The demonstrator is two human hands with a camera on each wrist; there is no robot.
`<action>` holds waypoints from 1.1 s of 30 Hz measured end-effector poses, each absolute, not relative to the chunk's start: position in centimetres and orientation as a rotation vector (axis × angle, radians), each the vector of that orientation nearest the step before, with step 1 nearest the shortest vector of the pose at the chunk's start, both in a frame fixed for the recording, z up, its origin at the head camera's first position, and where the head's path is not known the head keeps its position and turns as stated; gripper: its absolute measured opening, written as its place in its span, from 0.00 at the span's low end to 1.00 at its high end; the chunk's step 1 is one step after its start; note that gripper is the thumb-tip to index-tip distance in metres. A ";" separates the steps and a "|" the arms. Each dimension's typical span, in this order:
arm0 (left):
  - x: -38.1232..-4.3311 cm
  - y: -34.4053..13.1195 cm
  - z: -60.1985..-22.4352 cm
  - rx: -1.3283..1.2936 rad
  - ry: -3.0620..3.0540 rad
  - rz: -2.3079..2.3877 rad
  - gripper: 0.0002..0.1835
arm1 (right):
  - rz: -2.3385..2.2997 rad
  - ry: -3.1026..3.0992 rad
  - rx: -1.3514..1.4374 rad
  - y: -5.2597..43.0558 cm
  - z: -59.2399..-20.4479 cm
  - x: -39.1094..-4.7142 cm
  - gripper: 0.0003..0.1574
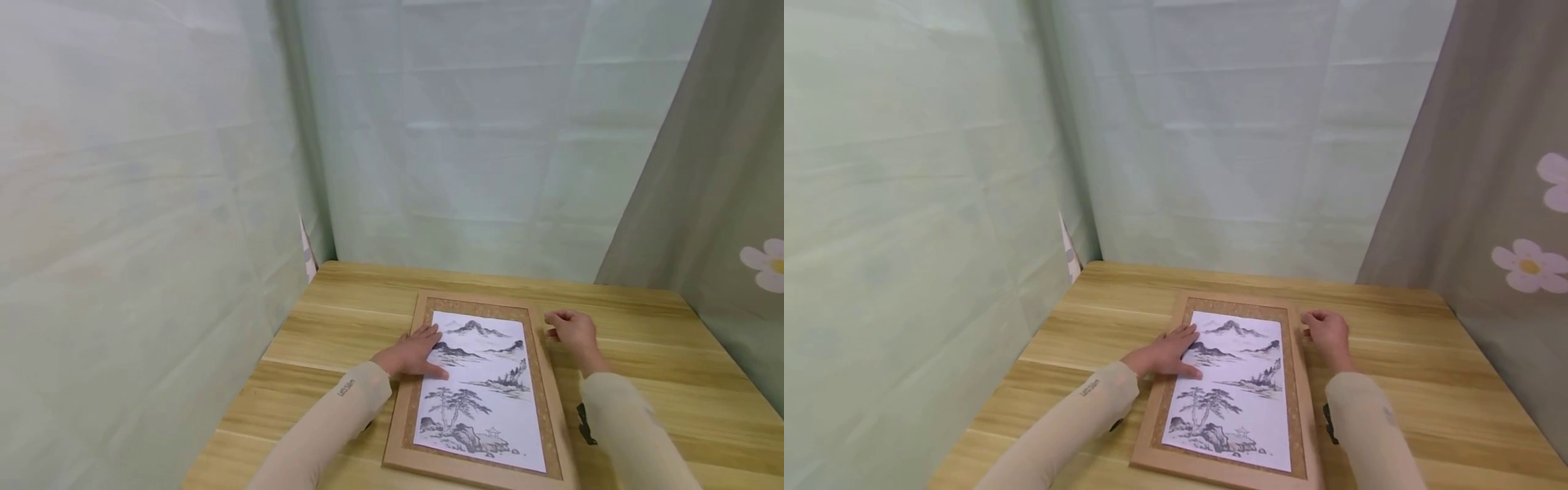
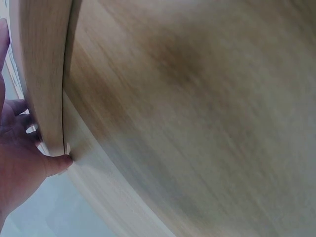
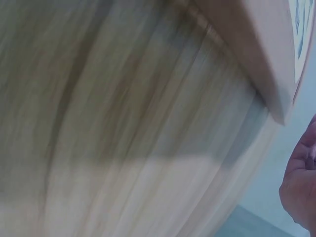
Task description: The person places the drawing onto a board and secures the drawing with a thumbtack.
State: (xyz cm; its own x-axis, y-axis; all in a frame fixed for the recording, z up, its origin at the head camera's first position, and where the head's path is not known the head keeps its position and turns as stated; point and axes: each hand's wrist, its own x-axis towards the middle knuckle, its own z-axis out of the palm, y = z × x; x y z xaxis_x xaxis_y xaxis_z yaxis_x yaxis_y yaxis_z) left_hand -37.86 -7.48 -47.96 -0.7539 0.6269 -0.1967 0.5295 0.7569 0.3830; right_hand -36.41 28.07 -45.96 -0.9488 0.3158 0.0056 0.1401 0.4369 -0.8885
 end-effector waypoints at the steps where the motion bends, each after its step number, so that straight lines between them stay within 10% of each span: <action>1: -37.8 -7.5 -47.9 0.896 2.639 0.445 0.54 | 1.550 -2.500 -0.399 27.8 -46.0 -36.6 0.23; 33: -37.2 -7.2 -48.2 0.855 2.639 0.476 0.55 | 1.447 -2.689 -0.250 21.7 -46.8 -40.0 0.18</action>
